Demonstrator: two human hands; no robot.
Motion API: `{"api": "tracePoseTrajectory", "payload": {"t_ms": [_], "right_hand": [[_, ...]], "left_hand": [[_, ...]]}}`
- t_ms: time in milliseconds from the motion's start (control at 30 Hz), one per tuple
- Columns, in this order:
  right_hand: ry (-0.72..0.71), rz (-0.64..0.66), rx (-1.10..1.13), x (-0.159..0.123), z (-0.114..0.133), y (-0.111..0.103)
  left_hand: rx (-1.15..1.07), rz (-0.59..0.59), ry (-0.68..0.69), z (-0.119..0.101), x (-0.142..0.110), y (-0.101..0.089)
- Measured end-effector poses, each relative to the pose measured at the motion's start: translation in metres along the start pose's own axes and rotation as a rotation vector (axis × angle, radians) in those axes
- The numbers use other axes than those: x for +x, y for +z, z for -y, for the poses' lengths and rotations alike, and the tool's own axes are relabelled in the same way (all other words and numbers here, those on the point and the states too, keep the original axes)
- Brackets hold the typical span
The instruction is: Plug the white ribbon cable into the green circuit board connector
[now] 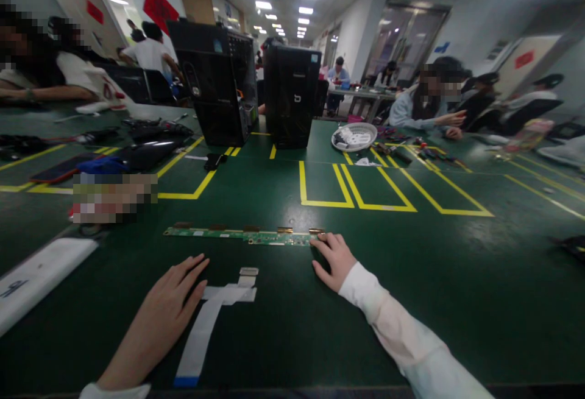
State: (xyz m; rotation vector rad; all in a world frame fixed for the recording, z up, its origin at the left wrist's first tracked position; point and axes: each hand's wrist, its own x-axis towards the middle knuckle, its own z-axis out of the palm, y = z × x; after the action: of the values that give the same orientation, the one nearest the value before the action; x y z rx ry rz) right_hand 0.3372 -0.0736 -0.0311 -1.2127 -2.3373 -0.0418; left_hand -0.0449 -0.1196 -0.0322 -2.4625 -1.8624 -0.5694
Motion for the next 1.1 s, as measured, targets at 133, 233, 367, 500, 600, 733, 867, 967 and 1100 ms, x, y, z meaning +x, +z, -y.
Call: {"api": "tracePoseTrajectory", "payload": {"t_ms": [133,233,367,500,600,733,867,967,1100], "right_hand": [[-0.009,0.020,-0.024,0.011,0.017,0.005],[-0.001,0.029,-0.078,0.017,0.023,0.004],[-0.097,0.049,-0.075,0.023,0.028,0.005],[-0.176,0.109,-0.029,0.033,0.030,0.011],[-0.170,0.124,-0.014,0.039,0.030,0.018],[-0.166,0.128,0.005,0.041,0.029,0.022],[-0.163,0.130,0.015,0.040,0.029,0.021],[-0.159,0.133,0.018,0.043,0.029,0.020],[-0.171,0.122,0.037,0.048,0.026,0.021]], "left_hand": [[0.005,0.014,-0.013,0.002,-0.001,0.001],[0.006,0.020,-0.012,0.002,0.000,0.001],[0.003,0.022,-0.022,0.000,0.000,0.000],[0.000,0.021,-0.019,-0.001,0.000,-0.001],[0.009,0.006,-0.003,-0.001,0.000,-0.002],[0.020,0.012,-0.006,-0.001,0.001,-0.001],[0.009,0.004,0.007,0.000,0.000,-0.001],[-0.036,0.019,0.061,-0.003,-0.001,-0.006],[-0.136,0.157,0.263,-0.020,0.001,-0.023]]}}
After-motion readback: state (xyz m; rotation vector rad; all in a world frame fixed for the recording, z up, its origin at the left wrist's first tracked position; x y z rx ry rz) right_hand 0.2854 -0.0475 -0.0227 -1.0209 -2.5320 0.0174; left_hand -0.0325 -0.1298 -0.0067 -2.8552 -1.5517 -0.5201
